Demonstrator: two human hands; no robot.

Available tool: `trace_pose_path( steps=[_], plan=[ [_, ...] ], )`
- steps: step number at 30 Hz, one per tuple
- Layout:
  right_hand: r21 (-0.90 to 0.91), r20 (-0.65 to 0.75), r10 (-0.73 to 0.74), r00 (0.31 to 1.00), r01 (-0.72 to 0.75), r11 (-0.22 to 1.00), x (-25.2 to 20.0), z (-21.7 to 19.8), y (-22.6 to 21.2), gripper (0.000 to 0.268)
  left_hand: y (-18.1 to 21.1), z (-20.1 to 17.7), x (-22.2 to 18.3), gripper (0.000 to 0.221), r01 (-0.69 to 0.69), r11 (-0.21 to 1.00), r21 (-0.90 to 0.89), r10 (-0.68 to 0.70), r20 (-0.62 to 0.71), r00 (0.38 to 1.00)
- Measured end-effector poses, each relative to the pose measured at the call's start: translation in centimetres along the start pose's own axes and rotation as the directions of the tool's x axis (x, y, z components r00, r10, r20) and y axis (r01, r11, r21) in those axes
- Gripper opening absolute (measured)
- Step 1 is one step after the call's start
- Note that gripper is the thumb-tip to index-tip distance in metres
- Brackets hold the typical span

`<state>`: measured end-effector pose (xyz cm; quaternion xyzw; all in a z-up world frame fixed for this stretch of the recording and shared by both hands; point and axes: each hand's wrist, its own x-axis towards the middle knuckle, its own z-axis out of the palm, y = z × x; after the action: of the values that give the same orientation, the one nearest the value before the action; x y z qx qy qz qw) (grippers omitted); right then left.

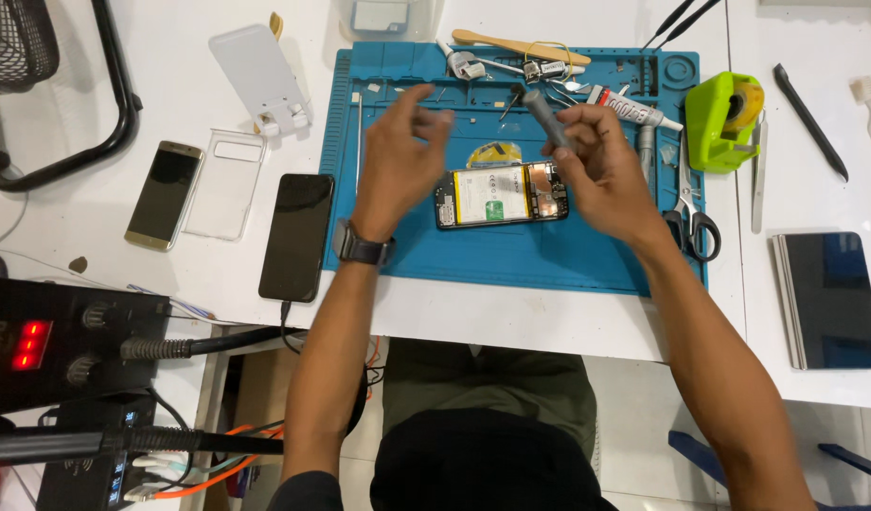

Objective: The person repairs a smartphone by removing the back cover, disconnecting the battery, and replacing it with a new one. They use various tools to open the device and secure the new battery before placing the phone in a container.

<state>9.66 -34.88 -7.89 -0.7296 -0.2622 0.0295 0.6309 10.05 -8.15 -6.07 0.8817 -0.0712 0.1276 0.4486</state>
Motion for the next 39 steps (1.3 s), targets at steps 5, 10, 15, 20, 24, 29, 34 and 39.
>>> trace_pose_path(
  steps=[5, 10, 15, 20, 24, 29, 34, 39],
  plan=[
    [0.138, -0.098, -0.010, 0.995, 0.024, 0.990, 0.3, 1.6, 0.3, 0.029, 2.3, 5.8, -1.1, 0.072, -0.111, 0.910, -0.399, 0.187, 0.156, 0.970],
    [-0.290, -0.028, 0.002, 1.000, -0.010, 0.957, -0.2, -0.3, -2.9, 0.053, 2.0, 6.2, -0.5, 0.061, -0.227, 0.845, -0.484, 0.263, 0.006, 0.965],
    [-0.661, 0.273, 0.423, 0.864, -0.151, 0.735, -0.3, -0.8, -2.0, 0.110, 0.8, 4.3, 0.7, 0.062, -0.235, 0.782, -0.577, 0.267, -0.030, 0.963],
    [-0.684, 0.268, 0.355, 0.896, -0.082, 0.724, -0.3, -0.7, -1.2, 0.097, -1.2, 4.3, 1.5, 0.055, -0.192, 0.724, -0.663, 0.182, -0.085, 0.980],
    [-0.709, 0.206, 0.465, 0.861, -0.197, 0.678, -0.1, -0.2, -2.3, 0.108, -1.6, 3.0, 2.6, 0.047, -0.165, 0.911, -0.377, 0.166, -0.030, 0.986],
    [-0.683, 0.211, 0.370, 0.905, -0.134, 0.718, -0.4, 0.0, -2.6, 0.104, -1.2, 3.4, 3.9, 0.048, -0.201, 0.949, 0.244, 0.113, 0.331, 0.937],
    [-0.636, 0.179, 0.248, 0.952, -0.080, 0.767, -0.5, 0.1, -2.6, 0.093, -2.6, 5.2, 4.0, 0.054, -0.139, 0.941, 0.310, 0.000, 0.410, 0.912],
    [-0.597, 0.187, 0.184, 0.965, -0.037, 0.801, -0.7, 0.0, -2.0, 0.090, -2.1, 4.0, 3.8, 0.036, -0.060, 0.977, 0.205, -0.037, 0.441, 0.897]
  ],
)
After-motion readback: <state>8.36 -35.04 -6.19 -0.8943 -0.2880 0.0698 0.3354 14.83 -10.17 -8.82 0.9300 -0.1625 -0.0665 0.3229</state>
